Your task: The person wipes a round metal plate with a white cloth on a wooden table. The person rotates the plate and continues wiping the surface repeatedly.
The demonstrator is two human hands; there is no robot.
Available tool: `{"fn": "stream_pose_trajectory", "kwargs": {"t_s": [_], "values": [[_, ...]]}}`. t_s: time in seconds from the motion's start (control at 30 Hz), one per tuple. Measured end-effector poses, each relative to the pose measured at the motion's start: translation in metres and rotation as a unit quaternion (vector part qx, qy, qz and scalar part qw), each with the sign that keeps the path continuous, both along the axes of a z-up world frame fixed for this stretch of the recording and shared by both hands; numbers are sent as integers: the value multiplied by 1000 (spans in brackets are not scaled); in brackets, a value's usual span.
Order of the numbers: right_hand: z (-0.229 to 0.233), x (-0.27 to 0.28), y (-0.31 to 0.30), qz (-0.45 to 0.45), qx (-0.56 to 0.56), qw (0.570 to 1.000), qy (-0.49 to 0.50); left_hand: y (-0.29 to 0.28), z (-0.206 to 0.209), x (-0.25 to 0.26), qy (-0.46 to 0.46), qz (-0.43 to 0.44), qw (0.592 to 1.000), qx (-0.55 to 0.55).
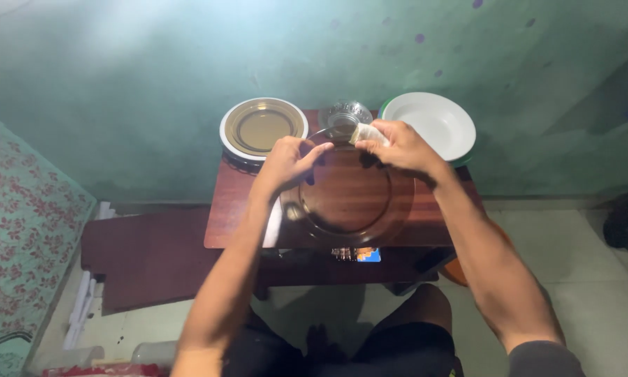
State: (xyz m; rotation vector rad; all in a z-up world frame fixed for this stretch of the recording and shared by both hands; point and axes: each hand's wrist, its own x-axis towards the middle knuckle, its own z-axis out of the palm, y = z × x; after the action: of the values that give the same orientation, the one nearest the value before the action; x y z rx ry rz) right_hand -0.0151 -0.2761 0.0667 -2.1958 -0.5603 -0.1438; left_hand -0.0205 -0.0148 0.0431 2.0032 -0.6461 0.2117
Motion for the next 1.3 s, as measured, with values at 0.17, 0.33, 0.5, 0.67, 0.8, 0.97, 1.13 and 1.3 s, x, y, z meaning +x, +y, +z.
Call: {"fn": "stream_pose_trajectory", "kwargs": {"t_s": [0.17,0.33,0.5,0.67,0.8,0.97,1.13,1.3], "values": [[16,-14,23,-38,45,998,-16,-5,-16,-5,-7,112,985,-128],[-58,15,-8,-115,99,987,-60,13,-49,41,-8,271,938,-218],[-107,28,-23,-162,185,969,4,15,-43,32,-47,263,939,-216],[-7,-20,23,-134,127,983,-14,8,-30,13,-45,166,974,-148],[13,-18,18,-48,33,998,-13,3,-28,1,-25,93,993,-72],[11,3,7,-5,-24,1000,-4,-1,-19,-9,-25,54,997,-41],[-9,-5,17,-17,25,1000,2,-1,-29,0,-44,72,995,-45],[-64,14,-1,-198,121,971,-51,-5,-39,5,-12,202,956,-212]]}}
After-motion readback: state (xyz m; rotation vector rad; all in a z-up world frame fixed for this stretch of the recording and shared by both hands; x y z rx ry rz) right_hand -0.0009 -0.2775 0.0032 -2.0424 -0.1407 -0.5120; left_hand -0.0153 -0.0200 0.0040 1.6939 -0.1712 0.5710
